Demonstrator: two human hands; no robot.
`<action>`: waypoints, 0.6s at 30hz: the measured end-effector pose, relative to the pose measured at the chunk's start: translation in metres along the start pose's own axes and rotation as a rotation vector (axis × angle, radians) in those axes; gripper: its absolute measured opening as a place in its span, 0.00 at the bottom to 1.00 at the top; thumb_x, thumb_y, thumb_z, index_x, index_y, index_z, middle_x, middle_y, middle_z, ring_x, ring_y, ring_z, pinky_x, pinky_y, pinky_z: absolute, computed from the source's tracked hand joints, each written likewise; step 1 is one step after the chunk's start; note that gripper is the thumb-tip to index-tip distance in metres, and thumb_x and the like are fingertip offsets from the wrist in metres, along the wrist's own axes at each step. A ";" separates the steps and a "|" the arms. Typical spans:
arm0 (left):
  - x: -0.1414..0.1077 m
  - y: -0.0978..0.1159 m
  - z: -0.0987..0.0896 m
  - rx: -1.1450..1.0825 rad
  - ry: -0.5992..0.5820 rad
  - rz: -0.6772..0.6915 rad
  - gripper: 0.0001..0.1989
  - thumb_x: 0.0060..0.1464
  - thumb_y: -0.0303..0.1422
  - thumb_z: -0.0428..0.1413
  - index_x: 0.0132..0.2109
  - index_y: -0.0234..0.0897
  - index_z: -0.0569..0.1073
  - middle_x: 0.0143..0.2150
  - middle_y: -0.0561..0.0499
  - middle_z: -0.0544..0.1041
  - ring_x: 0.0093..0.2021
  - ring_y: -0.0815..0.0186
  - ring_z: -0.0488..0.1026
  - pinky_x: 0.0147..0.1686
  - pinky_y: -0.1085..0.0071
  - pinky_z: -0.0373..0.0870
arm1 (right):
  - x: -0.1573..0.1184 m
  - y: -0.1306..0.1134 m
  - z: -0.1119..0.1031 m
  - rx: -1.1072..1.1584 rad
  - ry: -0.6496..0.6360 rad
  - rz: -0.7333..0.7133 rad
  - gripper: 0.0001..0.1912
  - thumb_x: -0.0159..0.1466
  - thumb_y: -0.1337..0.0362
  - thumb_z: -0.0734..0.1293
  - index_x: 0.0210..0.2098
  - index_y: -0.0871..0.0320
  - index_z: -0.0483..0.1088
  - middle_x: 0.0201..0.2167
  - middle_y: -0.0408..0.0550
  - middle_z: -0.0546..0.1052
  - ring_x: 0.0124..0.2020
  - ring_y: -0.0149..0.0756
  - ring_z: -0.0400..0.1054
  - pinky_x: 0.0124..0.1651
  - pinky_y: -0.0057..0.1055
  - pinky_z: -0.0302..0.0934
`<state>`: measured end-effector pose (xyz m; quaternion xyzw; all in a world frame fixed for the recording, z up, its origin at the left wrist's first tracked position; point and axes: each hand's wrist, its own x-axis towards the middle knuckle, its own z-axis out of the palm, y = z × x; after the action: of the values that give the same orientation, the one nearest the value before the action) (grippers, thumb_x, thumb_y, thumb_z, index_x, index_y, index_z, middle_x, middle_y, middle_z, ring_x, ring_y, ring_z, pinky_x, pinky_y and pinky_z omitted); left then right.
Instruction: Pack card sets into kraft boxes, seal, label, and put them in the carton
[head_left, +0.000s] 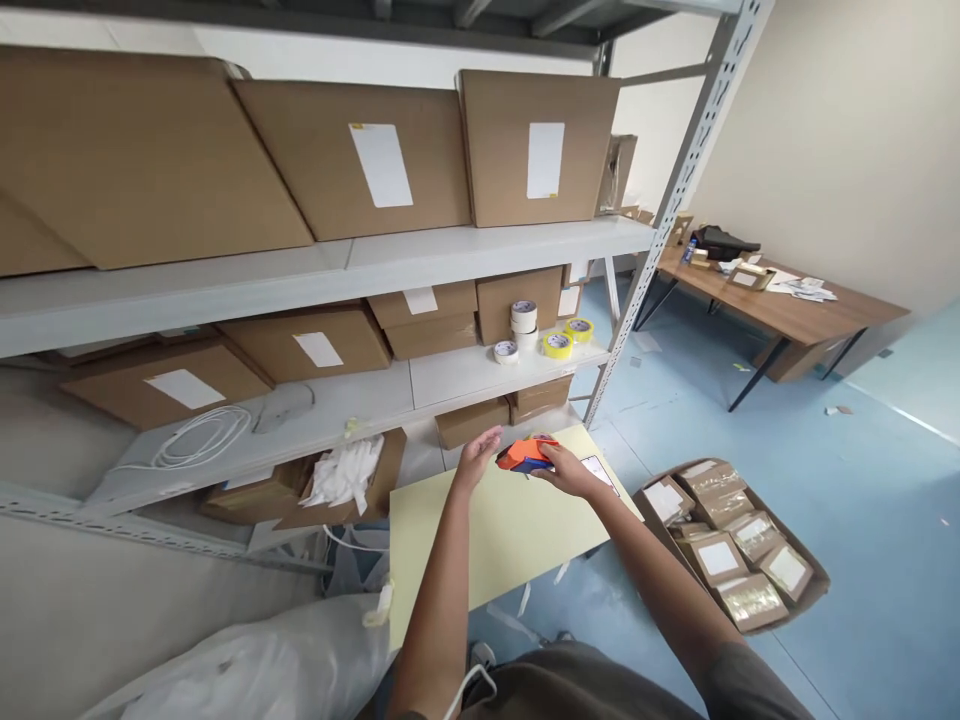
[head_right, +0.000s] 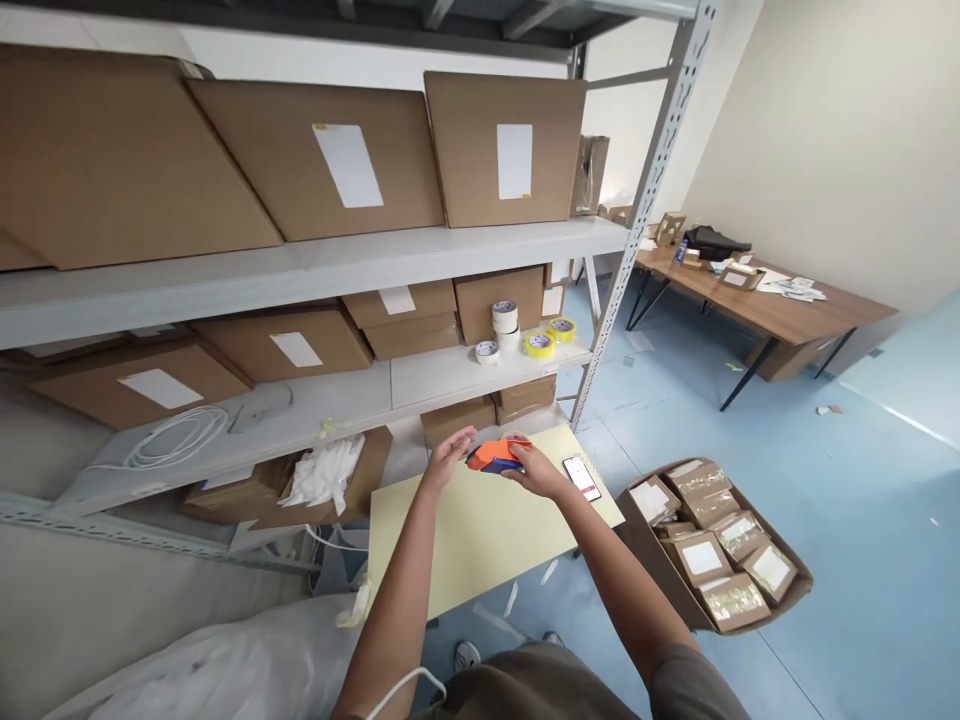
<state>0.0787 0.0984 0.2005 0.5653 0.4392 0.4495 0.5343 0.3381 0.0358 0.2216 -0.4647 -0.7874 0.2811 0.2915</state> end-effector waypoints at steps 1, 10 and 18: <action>0.001 0.012 -0.008 0.013 -0.055 0.012 0.27 0.58 0.51 0.63 0.57 0.39 0.81 0.58 0.40 0.81 0.60 0.51 0.78 0.61 0.56 0.73 | 0.004 -0.011 -0.002 0.015 -0.007 -0.033 0.16 0.71 0.48 0.67 0.47 0.53 0.72 0.51 0.55 0.78 0.56 0.51 0.71 0.59 0.43 0.64; -0.015 0.081 -0.044 0.218 0.241 0.270 0.15 0.62 0.45 0.60 0.38 0.39 0.83 0.39 0.46 0.85 0.42 0.59 0.81 0.46 0.64 0.77 | 0.041 -0.072 0.013 0.148 -0.001 0.043 0.22 0.69 0.46 0.68 0.55 0.54 0.73 0.53 0.54 0.79 0.51 0.50 0.73 0.55 0.42 0.67; -0.020 0.105 -0.065 0.308 0.524 0.444 0.13 0.66 0.40 0.58 0.38 0.40 0.83 0.38 0.46 0.84 0.40 0.61 0.81 0.45 0.67 0.77 | 0.066 -0.099 0.015 0.192 -0.012 0.039 0.22 0.69 0.44 0.68 0.49 0.55 0.73 0.41 0.49 0.79 0.39 0.42 0.70 0.44 0.36 0.66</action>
<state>0.0130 0.0880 0.3065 0.5864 0.4902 0.6124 0.2020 0.2446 0.0517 0.2952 -0.4479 -0.7496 0.3637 0.3243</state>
